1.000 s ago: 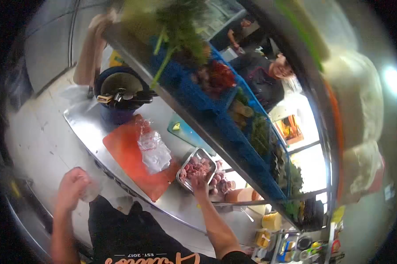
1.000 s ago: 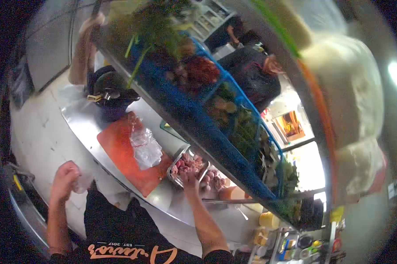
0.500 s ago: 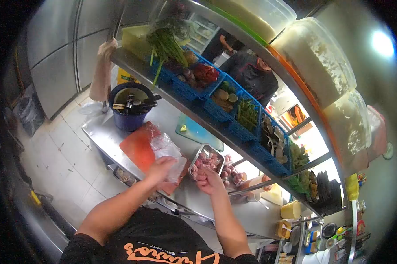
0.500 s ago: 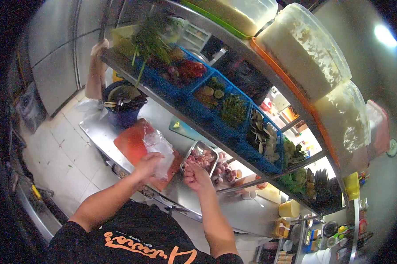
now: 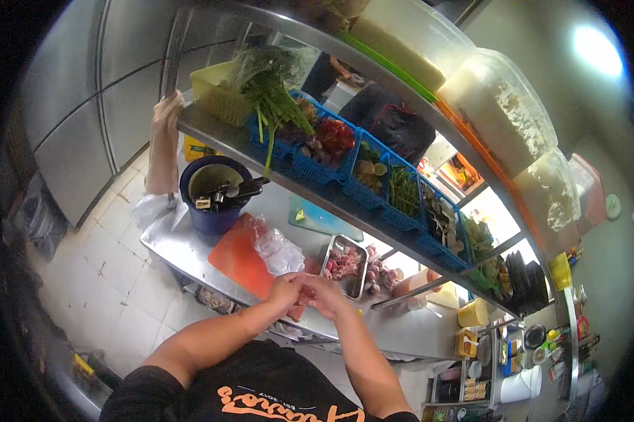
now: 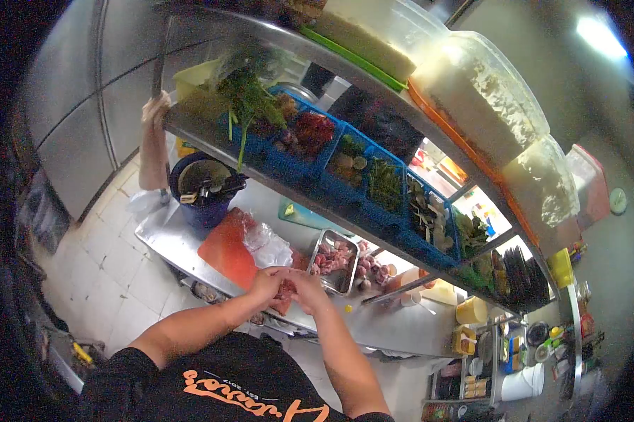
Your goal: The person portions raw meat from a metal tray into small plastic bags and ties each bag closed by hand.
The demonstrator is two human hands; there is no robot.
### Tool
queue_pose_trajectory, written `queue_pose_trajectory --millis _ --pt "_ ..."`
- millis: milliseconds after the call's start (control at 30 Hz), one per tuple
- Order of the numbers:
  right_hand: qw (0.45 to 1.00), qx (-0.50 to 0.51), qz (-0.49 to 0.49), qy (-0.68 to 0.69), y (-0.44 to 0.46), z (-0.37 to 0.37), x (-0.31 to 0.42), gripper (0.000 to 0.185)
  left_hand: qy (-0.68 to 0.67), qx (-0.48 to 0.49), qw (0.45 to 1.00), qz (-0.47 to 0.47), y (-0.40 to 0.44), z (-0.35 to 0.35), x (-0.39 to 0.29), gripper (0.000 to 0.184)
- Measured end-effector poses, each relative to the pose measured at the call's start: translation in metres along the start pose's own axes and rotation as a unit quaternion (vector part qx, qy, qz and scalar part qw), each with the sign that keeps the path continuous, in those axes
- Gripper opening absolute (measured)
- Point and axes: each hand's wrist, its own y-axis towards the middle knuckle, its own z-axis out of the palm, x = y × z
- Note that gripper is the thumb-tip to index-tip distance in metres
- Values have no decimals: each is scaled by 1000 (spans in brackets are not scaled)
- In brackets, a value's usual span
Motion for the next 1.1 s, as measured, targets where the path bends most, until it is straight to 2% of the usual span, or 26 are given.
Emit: queue_pose_trajectory --millis 67,100,133,167,200,233,300,333,367,467,500,600,633,700,767,867,900,933,967,1000,1033,1100 --pt "989 -32 -35 -137 -4 11 -2 21 20 -14 1000 -5 19 -15 18 23" --pt "967 -36 -121 -223 -3 11 -12 28 64 -22 997 21 20 -18 16 23" --pt "936 -108 -152 -298 -14 27 -5 30 108 -32 993 48 22 -21 12 23" --pt "894 -177 -181 -369 -36 53 11 32 152 -41 985 75 24 -25 5 24" --pt "836 -209 -256 -439 -40 62 13 33 176 -19 980 93 15 -25 -13 24" --pt "760 -254 -322 -504 -44 72 16 34 200 4 973 113 -2 -21 -42 25" --pt "779 -251 -226 -529 -40 67 16 30 264 76 949 154 -7 -24 -59 25" --pt "785 -247 -180 -539 -37 63 19 28 304 121 929 176 -2 -30 -61 31" --pt "790 -263 -173 -526 -37 58 20 23 343 162 904 199 2 -37 -65 41" --pt "790 -248 -180 -532 -45 66 43 19 338 187 849 360 -8 -49 -80 70" --pt "789 -210 -262 -515 -47 67 47 19 306 286 879 230 -10 -53 -89 98" --pt "729 -58 -301 -612 -48 68 56 18 212 473 840 164 4 -52 -74 87" --pt "709 -50 -244 -660 -54 74 67 18 187 478 848 131 1 -49 -77 81" --pt "722 -57 -279 -630 -59 70 75 19 137 481 863 70 -16 -42 -90 68" --pt "732 -42 -288 -616 -60 58 75 20 159 464 862 127 -6 -37 -66 56" --pt "745 -53 -314 -586 -67 48 91 17 236 459 851 98 -11 -22 -87 52" --pt "746 -63 -322 -580 -65 44 96 15 236 487 837 78 -2 -18 -85 46" --pt "722 -83 -342 -596 -60 33 94 17 238 513 823 59 8 -15 -84 40" --pt "779 -91 -282 -553 -59 31 105 20 237 511 823 73 12 -2 -91 35" --pt "761 -100 -300 -567 -46 12 98 31 182 507 842 -17 12 -1 -98 38" --pt "823 -100 -257 -497 -44 13 111 27 126 490 856 -106 12 1 -104 44" --pt "851 -83 -238 -460 -38 1 133 24 3 476 868 -146 22 4 -113 51"
